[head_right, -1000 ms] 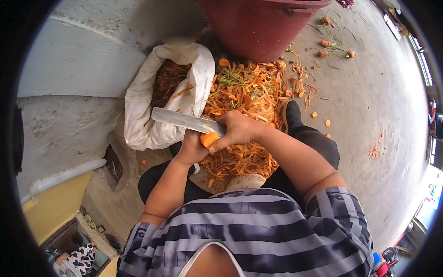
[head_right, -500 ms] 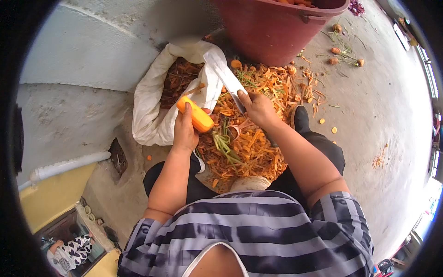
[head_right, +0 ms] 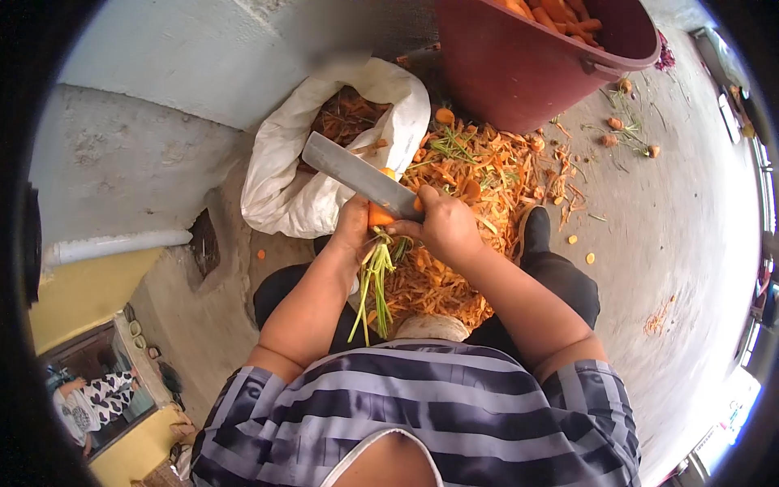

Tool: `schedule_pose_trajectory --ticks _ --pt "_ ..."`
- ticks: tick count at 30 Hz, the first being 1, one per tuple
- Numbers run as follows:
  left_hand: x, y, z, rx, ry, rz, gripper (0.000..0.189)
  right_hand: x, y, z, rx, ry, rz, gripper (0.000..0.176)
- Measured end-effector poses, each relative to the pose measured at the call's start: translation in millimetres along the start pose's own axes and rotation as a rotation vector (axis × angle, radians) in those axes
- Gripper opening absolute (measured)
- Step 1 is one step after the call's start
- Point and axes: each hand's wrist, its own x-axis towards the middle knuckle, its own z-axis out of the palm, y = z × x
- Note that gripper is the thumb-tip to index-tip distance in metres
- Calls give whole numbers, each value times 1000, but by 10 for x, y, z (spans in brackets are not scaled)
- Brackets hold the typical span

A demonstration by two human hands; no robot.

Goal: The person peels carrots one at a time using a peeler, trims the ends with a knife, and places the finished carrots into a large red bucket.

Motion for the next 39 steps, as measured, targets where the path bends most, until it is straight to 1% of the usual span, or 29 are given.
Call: schedule_pose_trajectory --ticks 2,3,6,8,11,12,14,15,16,18,19,20,21,22,23,25,26,27,28,29,30,34,35,38,39 --pt "23 -17 -38 -2 -17 7 36 3 -7 25 -48 11 -14 53" --pt "38 -21 -49 -21 -18 9 32 4 -23 33 -65 12 -13 52" --pt "46 -53 -34 25 87 75 27 -35 -62 71 -123 15 7 49" --pt "59 -60 -43 25 124 70 26 -84 -80 139 -169 16 34 47" --pt "142 -152 -85 -2 152 78 26 -122 -59 217 -156 0 51 45" --pt "119 -119 -39 -18 161 87 26 -100 -54 205 -127 -37 95 45" --pt "19 -55 19 86 140 -19 29 -53 -31 180 -60 -119 184 44" --pt "55 -55 -4 48 103 -87 32 -20 -29 99 47 -143 187 44" --pt "58 -50 -12 11 21 -97 34 16 40 107 131 -167 266 43" --pt "119 -75 -28 -227 -185 -62 35 60 136 50 258 -150 261 42" --pt "77 -26 -3 -180 -154 -45 35 87 273 96 408 -188 362 38" --pt "1 -7 53 -58 -130 27 42 75 486 232 673 -194 358 33" --pt "131 -82 -94 319 -168 203 44 78 428 71 807 -240 476 31" --pt "174 -102 -149 554 -204 337 46 76 371 -90 943 -284 593 29" --pt "217 -122 -204 779 -211 485 49 56 461 -141 693 -439 282 26" --pt "45 -37 -91 942 -220 696 49 37 464 -152 893 -478 448 25" --pt "20 -7 -85 1062 -190 704 48 21 459 -154 995 -500 531 24" --pt "-14 27 -79 1182 -156 709 48 0 449 -187 1110 -522 464 28" --pt "-50 52 -58 1301 -119 713 48 -6 426 -227 1005 -539 376 32" --pt "-113 43 -11 1238 -102 788 38 -7 386 -278 899 -556 289 36" --pt "-134 42 4 1256 -101 827 39 -6 357 -304 791 -573 203 41" --pt "-112 -52 -5 1344 -68 955 41 -27 391 -186 625 -386 122 78" --pt "-96 -76 -18 1372 -50 978 41 -31 368 -190 513 -366 186 89" --pt "-106 -101 3 1356 -36 978 40 -31 359 -121 312 -260 155 80" --pt "-101 -108 0 1345 -46 955 36 -28 357 -114 274 -266 137 79"
